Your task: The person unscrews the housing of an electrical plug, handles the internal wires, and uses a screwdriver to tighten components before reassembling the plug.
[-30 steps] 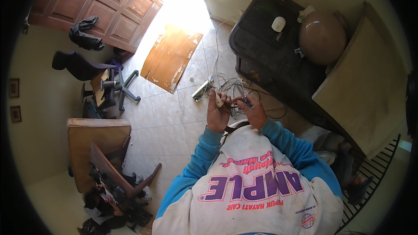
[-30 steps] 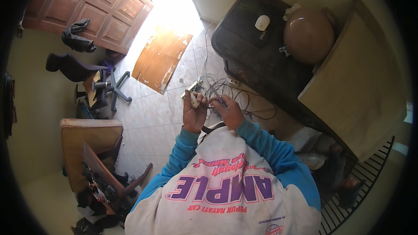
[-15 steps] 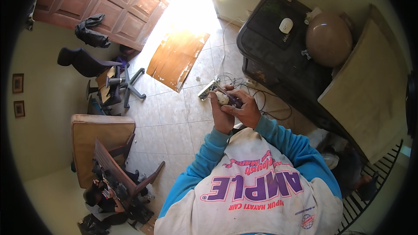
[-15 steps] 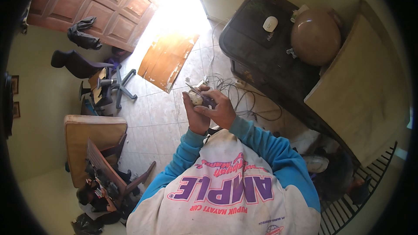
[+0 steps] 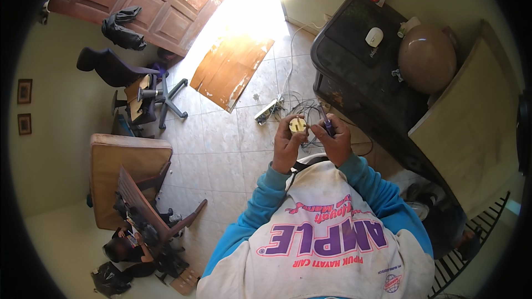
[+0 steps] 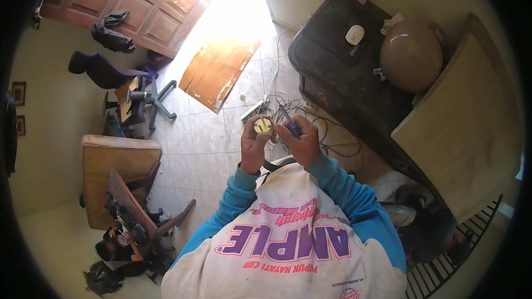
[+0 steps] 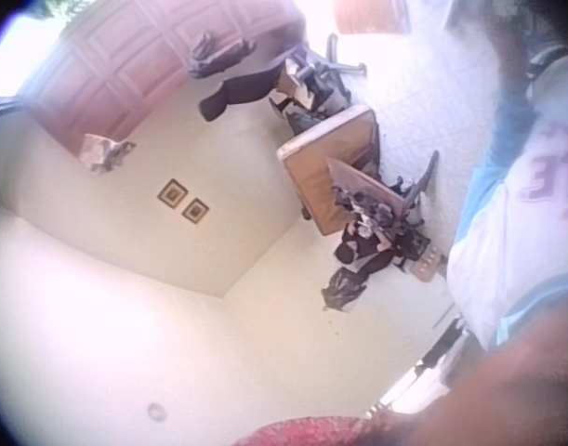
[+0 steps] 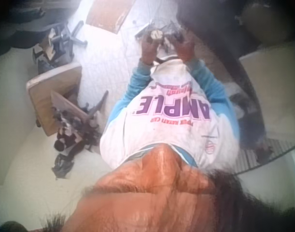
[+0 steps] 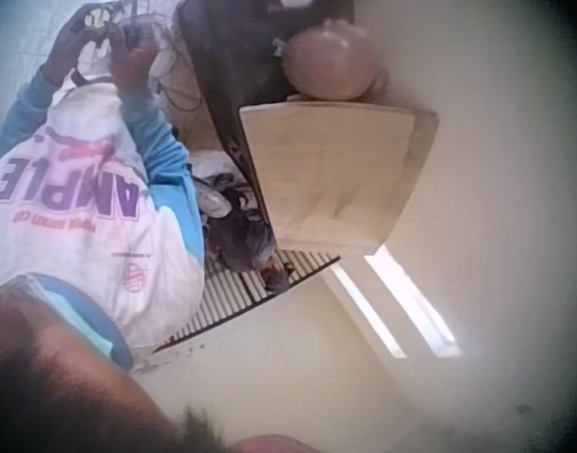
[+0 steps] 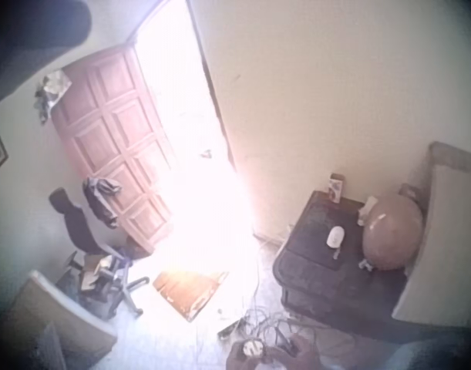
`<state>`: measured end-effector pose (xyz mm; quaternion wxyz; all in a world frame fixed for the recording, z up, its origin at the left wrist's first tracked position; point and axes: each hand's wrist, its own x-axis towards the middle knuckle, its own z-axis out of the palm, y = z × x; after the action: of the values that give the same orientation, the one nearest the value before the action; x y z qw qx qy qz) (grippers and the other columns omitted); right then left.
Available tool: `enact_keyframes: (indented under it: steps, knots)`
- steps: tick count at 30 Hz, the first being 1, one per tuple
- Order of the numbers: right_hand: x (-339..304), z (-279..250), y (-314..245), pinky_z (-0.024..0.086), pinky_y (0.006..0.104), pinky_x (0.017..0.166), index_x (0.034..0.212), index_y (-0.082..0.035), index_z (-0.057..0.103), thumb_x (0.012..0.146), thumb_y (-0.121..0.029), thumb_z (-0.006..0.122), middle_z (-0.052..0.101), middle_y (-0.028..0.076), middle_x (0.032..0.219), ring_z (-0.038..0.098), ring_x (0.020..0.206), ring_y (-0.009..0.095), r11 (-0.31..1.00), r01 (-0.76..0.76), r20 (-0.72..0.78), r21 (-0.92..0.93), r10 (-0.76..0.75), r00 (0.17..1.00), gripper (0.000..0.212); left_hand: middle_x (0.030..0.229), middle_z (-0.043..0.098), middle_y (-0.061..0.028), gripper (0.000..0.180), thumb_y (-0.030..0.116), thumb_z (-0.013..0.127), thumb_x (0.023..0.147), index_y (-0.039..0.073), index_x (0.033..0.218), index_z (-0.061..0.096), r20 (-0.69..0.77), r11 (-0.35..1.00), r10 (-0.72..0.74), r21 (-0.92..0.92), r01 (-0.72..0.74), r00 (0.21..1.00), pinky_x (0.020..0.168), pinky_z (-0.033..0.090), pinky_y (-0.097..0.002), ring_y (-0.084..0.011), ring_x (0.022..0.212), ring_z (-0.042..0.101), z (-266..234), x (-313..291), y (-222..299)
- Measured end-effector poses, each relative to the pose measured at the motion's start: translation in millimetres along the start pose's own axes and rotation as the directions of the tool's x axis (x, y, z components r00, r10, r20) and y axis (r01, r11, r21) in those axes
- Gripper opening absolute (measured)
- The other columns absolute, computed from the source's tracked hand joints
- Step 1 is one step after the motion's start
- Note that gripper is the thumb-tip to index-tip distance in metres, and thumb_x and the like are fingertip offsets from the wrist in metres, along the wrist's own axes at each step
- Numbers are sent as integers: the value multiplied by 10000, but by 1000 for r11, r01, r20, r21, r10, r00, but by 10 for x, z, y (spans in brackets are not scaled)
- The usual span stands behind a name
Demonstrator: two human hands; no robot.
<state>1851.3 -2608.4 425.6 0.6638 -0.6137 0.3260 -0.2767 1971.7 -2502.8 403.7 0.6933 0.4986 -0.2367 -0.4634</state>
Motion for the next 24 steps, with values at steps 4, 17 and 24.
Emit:
enact_keyframes:
  steps: [4,17,24]
  knots:
    - [-46,-219,-242,414,355,495,790,-13,602,847,-319,717,546,94,573,504,530,137,915,148,313,-375,-25,949,332,1048,596,-137,362,47,630,843,-5,1178,502,243,722,111,647,-246,964,826,485,-352,-232,919,596,49,-68,185]
    - [-647,-369,-107,401,348,533,763,18,617,870,-210,659,573,143,630,492,544,162,945,-89,376,-315,210,903,256,1020,615,-237,533,249,730,808,38,1220,467,301,618,-230,780,-100,925,763,486,-453,-431,932,600,154,-595,155]
    - [-740,-339,-66,386,336,514,760,16,616,855,-192,666,549,118,601,470,530,146,968,-134,237,-210,184,954,234,1059,621,-222,560,334,726,811,13,1206,492,351,582,-88,778,-238,932,807,505,-416,-382,968,617,170,-577,131]
